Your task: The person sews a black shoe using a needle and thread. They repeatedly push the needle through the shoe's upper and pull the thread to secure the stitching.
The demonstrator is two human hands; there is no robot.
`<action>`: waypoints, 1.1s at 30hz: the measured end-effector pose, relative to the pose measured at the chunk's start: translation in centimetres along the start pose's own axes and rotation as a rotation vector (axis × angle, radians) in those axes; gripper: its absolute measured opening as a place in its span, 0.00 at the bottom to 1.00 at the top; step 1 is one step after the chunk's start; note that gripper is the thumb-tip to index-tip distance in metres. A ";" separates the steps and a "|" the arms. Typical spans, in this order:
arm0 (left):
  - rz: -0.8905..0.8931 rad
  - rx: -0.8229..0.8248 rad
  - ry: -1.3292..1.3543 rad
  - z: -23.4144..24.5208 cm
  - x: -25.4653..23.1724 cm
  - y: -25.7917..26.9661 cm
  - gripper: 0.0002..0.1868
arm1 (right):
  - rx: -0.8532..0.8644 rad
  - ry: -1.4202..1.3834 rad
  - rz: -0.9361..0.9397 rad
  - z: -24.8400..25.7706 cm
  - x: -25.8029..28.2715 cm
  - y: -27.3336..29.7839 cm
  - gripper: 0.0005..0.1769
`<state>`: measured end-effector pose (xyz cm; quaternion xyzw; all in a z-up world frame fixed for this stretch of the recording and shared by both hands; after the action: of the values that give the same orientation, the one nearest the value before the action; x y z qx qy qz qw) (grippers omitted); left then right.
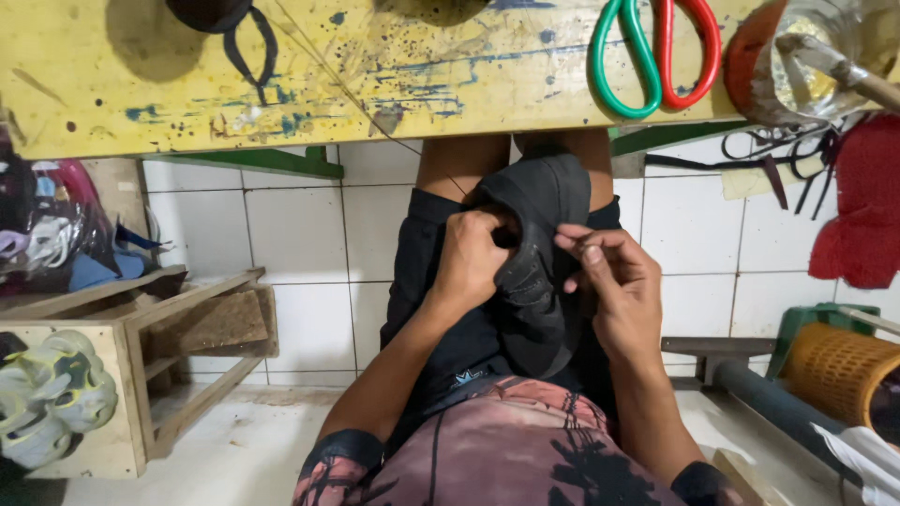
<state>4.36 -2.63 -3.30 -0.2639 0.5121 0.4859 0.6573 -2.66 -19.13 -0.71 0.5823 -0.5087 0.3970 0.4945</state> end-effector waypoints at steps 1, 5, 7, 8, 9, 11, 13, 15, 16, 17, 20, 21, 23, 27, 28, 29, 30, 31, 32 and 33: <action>0.009 -0.005 -0.003 0.1 -0.1 0.1 0.03 | 0.007 -0.005 -0.006 -0.2 0.1 -0.1 0.06; -0.025 -0.036 -0.038 0.3 -0.7 0.3 0.05 | -0.027 0.222 0.086 0.2 0.6 -0.1 0.07; -0.022 -0.062 -0.025 0.5 -0.9 0.5 0.07 | -0.001 0.206 0.090 0.6 0.4 -0.2 0.07; -0.013 -0.073 -0.028 0.7 -1.1 0.6 0.07 | 0.046 0.110 0.055 0.6 0.1 -0.2 0.07; -0.006 -0.083 -0.031 1.0 -1.3 0.7 0.06 | 0.092 0.013 0.022 0.6 -0.1 -0.3 0.06; -0.012 -0.094 -0.045 0.5 -0.6 0.8 0.07 | 0.161 0.030 -0.012 1.5 -0.1 -0.6 0.06; -0.018 -0.114 -0.057 0.5 -0.2 1.0 0.09 | 0.239 0.051 -0.046 1.5 1.0 -1.0 0.06; 0.036 -0.104 0.035 0.8 0.6 1.4 0.08 | 0.376 0.126 -0.168 0.1 2.6 -1.0 0.03; 0.034 -0.106 0.037 0.9 1.1 1.5 0.08 | 0.378 0.128 -0.166 0.1 2.8 -1.1 0.03; 0.029 -0.094 0.037 0.9 1.4 1.5 0.06 | 0.428 0.183 -0.171 -0.2 3.0 -1.2 0.19; 0.032 -0.082 0.056 1.5 1.4 2.1 0.06 | 0.414 0.419 -0.107 -1.3 4.6 -1.3 0.27; 0.050 -0.080 0.073 1.8 1.3 2.5 0.07 | 0.345 0.592 -0.045 -1.6 5.5 -1.3 0.18; 0.043 -0.086 0.087 2.3 0.8 2.8 0.06 | 0.260 0.812 0.078 -2.6 5.0 -0.9 0.12; 0.029 -0.104 0.097 3.0 0.5 4.0 0.07 | -0.007 1.152 0.312 -6.2 6.4 0.3 0.09; 0.023 -0.104 0.097 3.3 0.2 4.1 0.07 | -0.010 1.153 0.317 -6.5 5.9 0.0 0.09; 0.011 -0.113 0.121 3.6 0.1 4.5 0.07 | -0.047 1.161 0.381 -7.0 5.7 0.2 0.10; -0.001 -0.123 0.145 3.9 0.0 4.9 0.06 | -0.083 1.168 0.444 -7.5 5.5 0.3 0.10; -0.001 -0.117 0.144 3.8 0.6 5.2 0.06 | -0.088 1.168 0.440 -7.8 5.3 0.3 0.10; -0.004 -0.123 0.136 3.9 1.1 5.6 0.06 | -0.103 1.186 0.451 -8.2 5.2 0.3 0.09; -0.011 -0.134 0.128 3.9 1.6 5.7 0.06 | -0.117 1.205 0.467 -8.6 5.1 0.1 0.09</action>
<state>0.81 3.52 -2.60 -0.3407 0.5181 0.4978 0.6065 -1.56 -11.69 5.97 0.1036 -0.2761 0.7231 0.6246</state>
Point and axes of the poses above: each hand's wrist, its own y-axis away from the middle knuckle, its own z-axis out of the back of the hand, x = y × z, the point moved 7 cm from there along -y, towards the middle knuckle, and after that the axes turned 12 degrees about x, right-handed, at the moved point
